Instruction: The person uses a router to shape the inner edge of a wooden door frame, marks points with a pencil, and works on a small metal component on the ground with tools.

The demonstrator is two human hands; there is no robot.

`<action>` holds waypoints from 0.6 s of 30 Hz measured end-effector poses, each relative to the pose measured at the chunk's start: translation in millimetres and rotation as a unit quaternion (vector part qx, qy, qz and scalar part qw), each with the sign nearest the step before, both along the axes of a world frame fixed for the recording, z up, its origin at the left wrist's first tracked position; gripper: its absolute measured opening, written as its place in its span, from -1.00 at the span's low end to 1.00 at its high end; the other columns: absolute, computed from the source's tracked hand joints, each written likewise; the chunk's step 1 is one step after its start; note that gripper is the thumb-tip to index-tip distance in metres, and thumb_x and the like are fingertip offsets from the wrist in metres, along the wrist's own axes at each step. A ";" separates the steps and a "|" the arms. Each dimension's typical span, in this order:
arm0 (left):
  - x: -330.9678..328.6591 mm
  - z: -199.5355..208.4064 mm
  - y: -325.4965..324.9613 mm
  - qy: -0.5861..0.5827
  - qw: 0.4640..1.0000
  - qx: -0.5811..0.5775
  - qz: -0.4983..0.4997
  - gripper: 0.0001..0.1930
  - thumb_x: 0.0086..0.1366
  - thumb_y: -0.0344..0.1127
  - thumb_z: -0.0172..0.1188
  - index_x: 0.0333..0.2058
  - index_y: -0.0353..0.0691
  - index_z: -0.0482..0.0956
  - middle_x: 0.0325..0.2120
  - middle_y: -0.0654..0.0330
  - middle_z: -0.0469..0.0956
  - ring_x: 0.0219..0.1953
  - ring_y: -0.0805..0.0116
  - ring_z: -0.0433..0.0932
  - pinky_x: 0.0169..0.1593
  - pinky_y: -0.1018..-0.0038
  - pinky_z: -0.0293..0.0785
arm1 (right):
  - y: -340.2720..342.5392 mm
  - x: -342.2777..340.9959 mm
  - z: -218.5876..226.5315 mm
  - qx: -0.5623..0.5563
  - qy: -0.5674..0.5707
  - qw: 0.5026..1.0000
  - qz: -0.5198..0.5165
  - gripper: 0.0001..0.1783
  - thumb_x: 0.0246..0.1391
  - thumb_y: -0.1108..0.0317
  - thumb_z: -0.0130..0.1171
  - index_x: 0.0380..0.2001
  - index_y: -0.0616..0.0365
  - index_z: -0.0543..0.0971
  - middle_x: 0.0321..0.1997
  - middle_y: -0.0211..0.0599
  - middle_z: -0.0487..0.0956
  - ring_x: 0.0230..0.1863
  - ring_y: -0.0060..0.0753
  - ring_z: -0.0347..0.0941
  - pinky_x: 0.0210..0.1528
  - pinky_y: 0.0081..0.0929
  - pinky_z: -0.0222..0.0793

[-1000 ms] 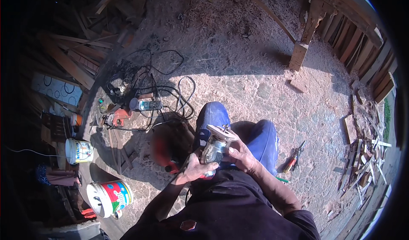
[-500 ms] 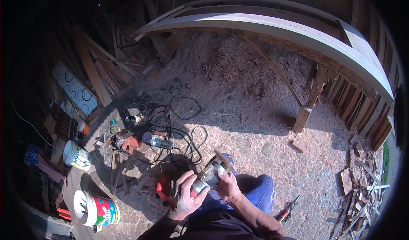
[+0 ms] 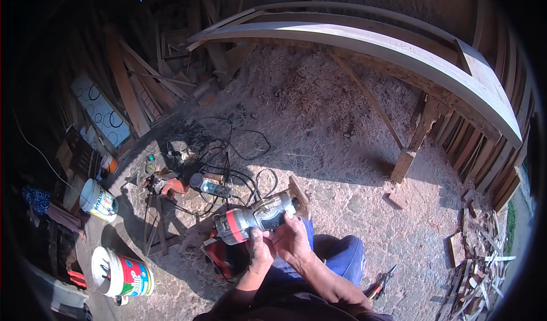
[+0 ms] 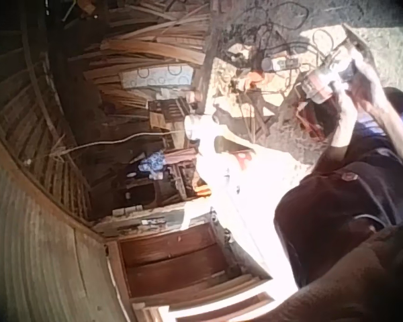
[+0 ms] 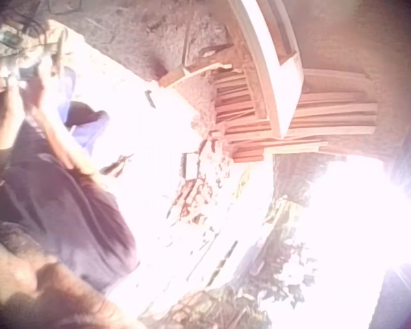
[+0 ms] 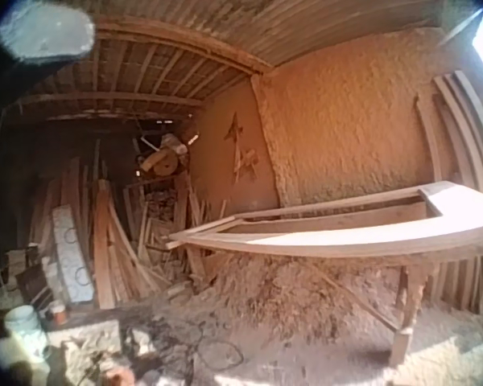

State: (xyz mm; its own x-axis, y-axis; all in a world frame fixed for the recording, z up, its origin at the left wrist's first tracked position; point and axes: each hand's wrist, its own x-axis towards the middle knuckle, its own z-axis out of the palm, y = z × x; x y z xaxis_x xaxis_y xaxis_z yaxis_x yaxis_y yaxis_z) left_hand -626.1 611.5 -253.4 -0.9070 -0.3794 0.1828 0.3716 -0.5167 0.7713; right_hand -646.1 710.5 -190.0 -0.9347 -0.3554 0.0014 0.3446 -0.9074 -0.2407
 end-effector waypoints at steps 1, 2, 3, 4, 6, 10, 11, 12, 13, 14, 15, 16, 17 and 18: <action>-6.7 14.1 0.2 -0.034 0.998 -0.038 0.023 -0.19 0.19 0.37 0.18 0.18 -0.18 0.32 0.08 0.17 0.44 0.12 0.24 0.43 0.23 0.24 0.35 | -4.1 -1.1 1.0 0.007 -0.003 1.000 0.004 -0.52 0.17 0.15 0.26 0.07 0.11 0.44 0.09 -0.23 0.55 0.09 -0.17 0.49 0.12 -0.06 0.45; -16.6 22.9 -4.5 -0.011 0.999 -0.036 0.011 -0.15 0.19 0.39 0.16 0.20 -0.21 0.30 0.09 0.13 0.44 0.12 0.21 0.44 0.22 0.22 0.36 | -9.9 -3.7 7.4 -0.012 0.017 1.000 0.009 -0.51 0.16 0.14 0.27 0.08 0.12 0.44 0.09 -0.23 0.54 0.11 -0.17 0.47 0.17 -0.08 0.40; -26.4 31.4 -8.6 0.013 0.999 -0.035 -0.002 -0.12 0.19 0.41 0.14 0.21 -0.24 0.27 0.09 0.09 0.43 0.12 0.18 0.44 0.21 0.19 0.38 | -15.2 -6.9 15.0 -0.031 0.037 0.999 0.012 -0.50 0.16 0.13 0.28 0.08 0.14 0.44 0.10 -0.23 0.54 0.14 -0.17 0.46 0.23 -0.10 0.34; -30.9 50.1 -5.1 0.032 0.999 -0.015 -0.019 -0.06 0.15 0.40 0.19 0.24 -0.25 0.21 0.12 0.07 0.40 0.10 0.13 0.46 0.19 0.13 0.41 | -18.5 -10.9 20.8 -0.016 0.038 0.999 -0.019 -0.46 0.16 0.12 0.28 0.10 0.17 0.43 0.10 -0.22 0.54 0.16 -0.21 0.43 0.32 -0.17 0.22; -39.8 73.2 -2.8 0.064 0.997 -0.032 -0.030 0.01 0.09 0.42 0.23 0.28 -0.23 0.17 0.18 0.07 0.34 0.16 0.12 0.41 0.25 0.08 0.32 | -20.8 -14.7 29.9 0.020 0.037 0.998 -0.041 -0.43 0.16 0.09 0.28 0.12 0.17 0.42 0.10 -0.22 0.54 0.15 -0.24 0.43 0.32 -0.19 0.20; -54.1 83.0 -2.7 0.058 0.996 0.027 -0.059 -0.01 0.09 0.45 0.22 0.28 -0.19 0.21 0.18 0.12 0.35 0.17 0.14 0.36 0.29 0.12 0.22 | -21.0 -15.5 40.5 0.102 0.088 0.989 -0.062 -0.36 0.16 0.03 0.30 0.15 0.19 0.37 0.05 -0.26 0.53 0.09 -0.40 0.45 0.17 -0.32 0.36; -56.4 86.9 8.8 0.026 0.996 0.058 -0.067 -0.03 0.10 0.43 0.22 0.27 -0.18 0.23 0.17 0.12 0.36 0.15 0.14 0.37 0.27 0.13 0.25 | -15.5 -12.8 37.7 0.131 0.089 0.983 -0.092 -0.34 0.15 0.03 0.31 0.15 0.20 0.36 0.02 -0.26 0.53 0.08 -0.43 0.45 0.13 -0.35 0.40; -58.8 99.3 17.4 -0.007 0.997 0.073 -0.034 -0.11 0.14 0.37 0.22 0.24 -0.18 0.26 0.14 0.11 0.38 0.15 0.14 0.37 0.24 0.13 0.28 | -13.0 -15.0 37.2 0.142 0.089 0.979 -0.113 -0.32 0.11 0.05 0.35 0.15 0.22 0.34 -0.03 -0.28 0.54 0.07 -0.46 0.45 0.10 -0.37 0.41; -59.3 110.6 20.5 -0.030 0.997 0.074 -0.008 -0.16 0.17 0.30 0.22 0.22 -0.20 0.27 0.12 0.10 0.40 0.14 0.14 0.38 0.24 0.14 0.29 | 0.6 -7.5 42.7 0.175 0.091 0.978 -0.066 -0.20 0.07 0.08 0.39 0.23 0.23 0.27 0.10 -0.20 0.47 0.15 -0.39 0.40 0.21 -0.33 0.33; -58.9 128.0 31.0 -0.006 0.997 0.070 0.034 -0.18 0.16 0.24 0.26 0.21 -0.22 0.28 0.11 0.11 0.41 0.13 0.13 0.39 0.25 0.14 0.30 | 5.2 -3.3 36.2 0.241 0.166 0.945 -0.145 -0.10 0.07 0.13 0.40 0.32 0.25 0.15 0.26 -0.10 0.34 0.26 -0.29 0.30 0.33 -0.29 0.19; -67.3 126.5 21.6 -0.006 0.991 0.119 0.054 -0.24 0.12 0.18 0.31 0.14 -0.25 0.36 0.07 0.09 0.45 0.10 0.08 0.44 0.21 0.07 0.35 | 12.1 0.2 12.0 0.396 0.227 0.876 -0.158 -0.01 0.09 0.15 0.38 0.38 0.27 0.03 0.39 0.01 0.19 0.37 -0.22 0.16 0.41 -0.28 0.05; -77.2 116.1 11.5 -0.023 0.983 0.064 0.170 -0.31 0.07 0.10 0.35 0.06 -0.24 0.45 0.05 0.07 0.49 0.06 0.01 0.48 0.16 0.00 0.40 | 25.9 4.4 -22.2 0.437 0.235 0.860 -0.121 -0.07 0.10 0.15 0.37 0.36 0.27 0.10 0.37 0.00 0.25 0.35 -0.23 0.21 0.38 -0.28 0.10; -75.5 116.5 6.4 0.017 0.987 0.074 0.141 -0.39 0.06 0.03 0.37 0.00 -0.25 0.50 0.03 0.05 0.52 0.04 -0.01 0.52 0.14 -0.03 0.42 | 38.0 12.8 -51.2 0.460 0.250 0.849 -0.075 -0.13 0.12 0.15 0.35 0.34 0.27 0.16 0.35 0.00 0.30 0.33 -0.24 0.25 0.36 -0.27 0.15; -77.5 109.6 -8.1 0.020 0.989 0.063 0.134 -0.39 0.06 0.00 0.37 0.02 -0.24 0.50 0.04 0.05 0.52 0.06 0.00 0.51 0.16 -0.02 0.41 | 70.1 28.4 -67.0 0.505 0.206 0.835 -0.073 -0.23 0.14 0.14 0.33 0.29 0.27 0.26 0.27 -0.04 0.39 0.29 -0.24 0.31 0.31 -0.27 0.21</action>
